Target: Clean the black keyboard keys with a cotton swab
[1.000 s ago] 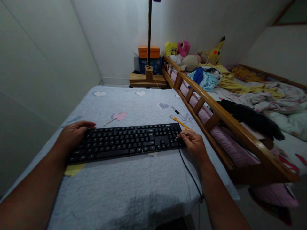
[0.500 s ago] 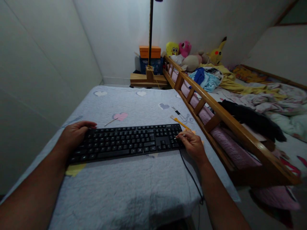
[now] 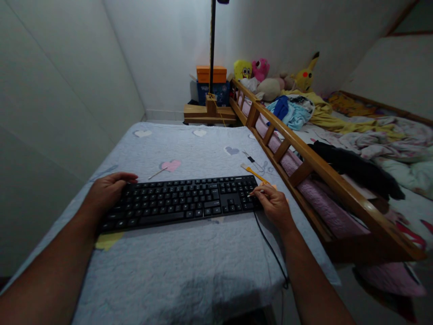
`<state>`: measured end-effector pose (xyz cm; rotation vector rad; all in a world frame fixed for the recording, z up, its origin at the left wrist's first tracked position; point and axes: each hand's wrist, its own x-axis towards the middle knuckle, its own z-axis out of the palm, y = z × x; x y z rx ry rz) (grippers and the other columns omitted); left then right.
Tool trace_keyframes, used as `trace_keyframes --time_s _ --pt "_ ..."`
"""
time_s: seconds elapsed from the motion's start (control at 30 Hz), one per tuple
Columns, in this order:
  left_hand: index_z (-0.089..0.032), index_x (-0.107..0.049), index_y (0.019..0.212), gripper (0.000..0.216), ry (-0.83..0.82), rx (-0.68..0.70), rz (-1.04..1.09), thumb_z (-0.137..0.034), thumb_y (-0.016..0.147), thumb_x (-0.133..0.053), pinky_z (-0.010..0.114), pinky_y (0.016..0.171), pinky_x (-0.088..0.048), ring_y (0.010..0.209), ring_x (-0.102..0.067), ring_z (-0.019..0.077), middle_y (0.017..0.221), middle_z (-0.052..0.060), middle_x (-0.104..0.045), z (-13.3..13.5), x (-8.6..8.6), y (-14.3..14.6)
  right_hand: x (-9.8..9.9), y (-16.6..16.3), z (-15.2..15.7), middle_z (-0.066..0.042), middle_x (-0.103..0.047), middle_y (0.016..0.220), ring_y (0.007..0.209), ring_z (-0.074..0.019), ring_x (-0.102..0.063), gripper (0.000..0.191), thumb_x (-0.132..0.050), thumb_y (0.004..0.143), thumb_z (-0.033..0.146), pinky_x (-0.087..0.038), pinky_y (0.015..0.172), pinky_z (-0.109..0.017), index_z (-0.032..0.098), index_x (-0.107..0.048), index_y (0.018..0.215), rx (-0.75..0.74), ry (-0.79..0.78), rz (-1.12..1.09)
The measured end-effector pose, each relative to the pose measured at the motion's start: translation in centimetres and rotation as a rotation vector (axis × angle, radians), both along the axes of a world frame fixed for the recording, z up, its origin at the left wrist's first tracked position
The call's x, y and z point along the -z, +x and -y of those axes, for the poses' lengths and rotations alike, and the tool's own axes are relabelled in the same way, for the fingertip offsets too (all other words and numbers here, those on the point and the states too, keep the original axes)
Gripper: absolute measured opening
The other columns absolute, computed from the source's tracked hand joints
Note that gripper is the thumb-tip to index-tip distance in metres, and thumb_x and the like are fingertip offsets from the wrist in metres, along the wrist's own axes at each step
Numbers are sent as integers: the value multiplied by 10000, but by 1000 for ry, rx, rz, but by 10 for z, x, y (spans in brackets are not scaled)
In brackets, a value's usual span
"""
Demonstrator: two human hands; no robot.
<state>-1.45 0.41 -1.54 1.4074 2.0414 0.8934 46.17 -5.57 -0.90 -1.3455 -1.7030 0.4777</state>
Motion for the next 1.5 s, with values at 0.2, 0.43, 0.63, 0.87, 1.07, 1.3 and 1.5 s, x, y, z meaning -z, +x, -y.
trace_keyframes --time_s 0.2,0.43,0.63,0.87,1.07,1.3,1.5 --pt "-191 -752 937 409 5 -9 20 -318 612 -537 446 999 -511 980 -702 309 978 72 -792 0 0 1 3 3 -1 -42 -727 807 877 -242 -658 222 -596 916 321 -475 900 -402 240 -737 766 19 10 -11" --pt "-210 -750 893 374 5 -15 17 -320 609 -533 437 991 -520 968 -705 302 961 54 -793 1 -3 4 3 4 -1 -46 -736 818 913 -256 -659 220 -597 913 315 -467 884 -406 244 -737 758 32 15 8" --pt "-193 -750 921 403 -5 -15 -6 -313 617 -514 424 1012 -508 995 -701 299 973 63 -791 1 -4 4 4 3 -2 -43 -734 798 889 -252 -663 206 -603 916 311 -476 867 -398 245 -735 773 4 29 -9" --pt "-186 -753 930 401 4 8 -21 -325 633 -521 429 998 -516 983 -704 297 1004 68 -791 0 -2 2 3 2 0 -36 -725 791 872 -237 -663 211 -615 923 318 -476 905 -399 244 -739 770 6 25 -13" --pt "-187 -758 930 404 17 12 -28 -327 637 -518 417 994 -514 982 -702 284 979 60 -794 0 -3 2 4 -3 0 -31 -758 820 820 -221 -669 173 -615 916 281 -461 935 -415 237 -753 821 -50 18 -11" --pt "-192 -761 929 399 21 2 -24 -330 642 -519 403 970 -527 954 -704 272 970 52 -796 -1 0 1 8 -4 -1 -43 -766 835 842 -230 -666 164 -619 911 278 -486 836 -377 233 -758 835 -58 10 -17" --pt "-194 -756 927 402 16 23 -53 -339 645 -509 397 990 -507 986 -698 273 985 54 -793 -3 0 -1 7 -3 1 -25 -746 802 813 -219 -652 169 -609 917 272 -413 1021 -455 235 -736 812 -77 6 -23"
